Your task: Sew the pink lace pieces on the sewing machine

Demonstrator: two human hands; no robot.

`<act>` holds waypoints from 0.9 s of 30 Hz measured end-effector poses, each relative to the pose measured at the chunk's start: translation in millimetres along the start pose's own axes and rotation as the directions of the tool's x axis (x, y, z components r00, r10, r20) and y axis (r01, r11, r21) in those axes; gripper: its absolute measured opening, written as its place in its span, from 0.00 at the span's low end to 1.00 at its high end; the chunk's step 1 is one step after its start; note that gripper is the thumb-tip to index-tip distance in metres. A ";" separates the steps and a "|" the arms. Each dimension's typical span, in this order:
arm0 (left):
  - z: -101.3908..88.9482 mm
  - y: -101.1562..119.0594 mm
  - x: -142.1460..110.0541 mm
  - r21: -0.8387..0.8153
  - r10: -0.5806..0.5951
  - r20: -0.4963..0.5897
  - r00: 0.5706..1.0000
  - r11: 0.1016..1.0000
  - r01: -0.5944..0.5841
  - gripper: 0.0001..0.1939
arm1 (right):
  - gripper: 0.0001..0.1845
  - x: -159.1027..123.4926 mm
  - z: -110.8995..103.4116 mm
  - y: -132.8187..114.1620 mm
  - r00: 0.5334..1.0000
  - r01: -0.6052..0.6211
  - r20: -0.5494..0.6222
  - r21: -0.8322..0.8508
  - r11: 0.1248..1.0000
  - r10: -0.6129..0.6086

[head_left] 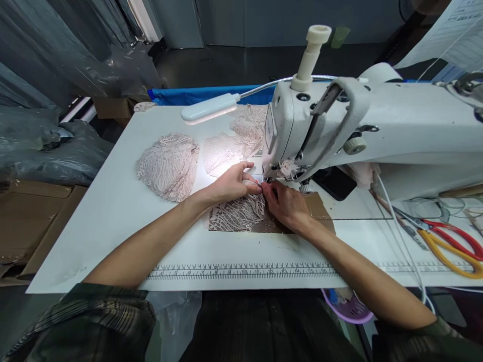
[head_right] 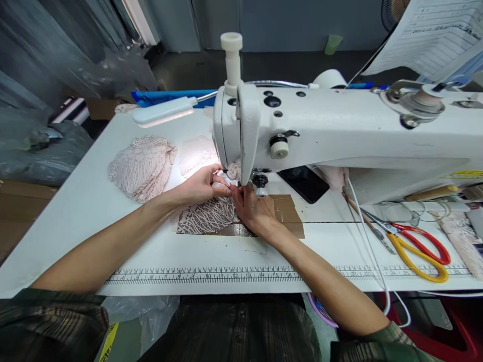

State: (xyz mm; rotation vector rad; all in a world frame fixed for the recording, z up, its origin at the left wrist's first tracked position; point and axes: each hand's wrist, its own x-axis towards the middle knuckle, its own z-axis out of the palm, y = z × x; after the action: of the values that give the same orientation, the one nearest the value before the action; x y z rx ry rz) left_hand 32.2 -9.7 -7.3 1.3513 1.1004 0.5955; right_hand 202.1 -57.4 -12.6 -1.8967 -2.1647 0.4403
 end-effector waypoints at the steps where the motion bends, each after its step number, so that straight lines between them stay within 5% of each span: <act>1: -0.2 0.1 0.0 0.006 0.001 -0.002 1.000 1.000 -0.001 0.31 | 0.26 -0.1 -0.7 -0.8 1.000 -0.005 0.007 -0.008 1.000 0.005; 6: 2.1 -0.5 -0.8 0.007 0.019 0.006 1.000 1.000 -0.019 0.31 | 0.26 5.4 1.6 0.6 0.999 -0.033 -0.007 0.006 0.999 0.033; 13: -16.2 6.8 -7.4 0.147 0.081 0.042 0.996 0.985 -0.086 0.41 | 0.27 3.9 -12.9 25.4 0.990 0.099 0.077 0.239 0.966 -0.121; 17: -34.4 30.6 -26.5 0.615 0.299 -0.083 0.951 0.766 -0.187 0.27 | 0.26 -6.2 -26.1 51.6 0.989 0.138 0.032 0.088 0.986 -0.142; 19: -31.2 40.9 -37.0 0.739 0.274 -0.078 0.959 0.661 -0.129 0.11 | 0.26 -8.6 -25.8 64.7 0.990 0.144 -0.009 0.041 0.989 -0.144; 23: -11.8 41.4 -42.4 0.852 0.015 -0.041 0.999 0.523 0.027 0.16 | 0.27 -8.8 -13.4 79.9 0.985 0.105 -0.138 -0.024 0.994 -0.107; 27: -18.5 23.1 -21.1 0.929 0.231 -0.094 0.968 0.370 0.002 0.10 | 0.28 -9.9 -4.6 81.3 0.973 0.106 -0.202 -0.020 0.994 -0.108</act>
State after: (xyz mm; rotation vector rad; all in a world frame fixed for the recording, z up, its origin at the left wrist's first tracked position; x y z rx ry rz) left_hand 12.8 -15.1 23.0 2.4273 1.6411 0.1474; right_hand 280.0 -57.3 -38.2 -1.7353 -2.1240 0.2063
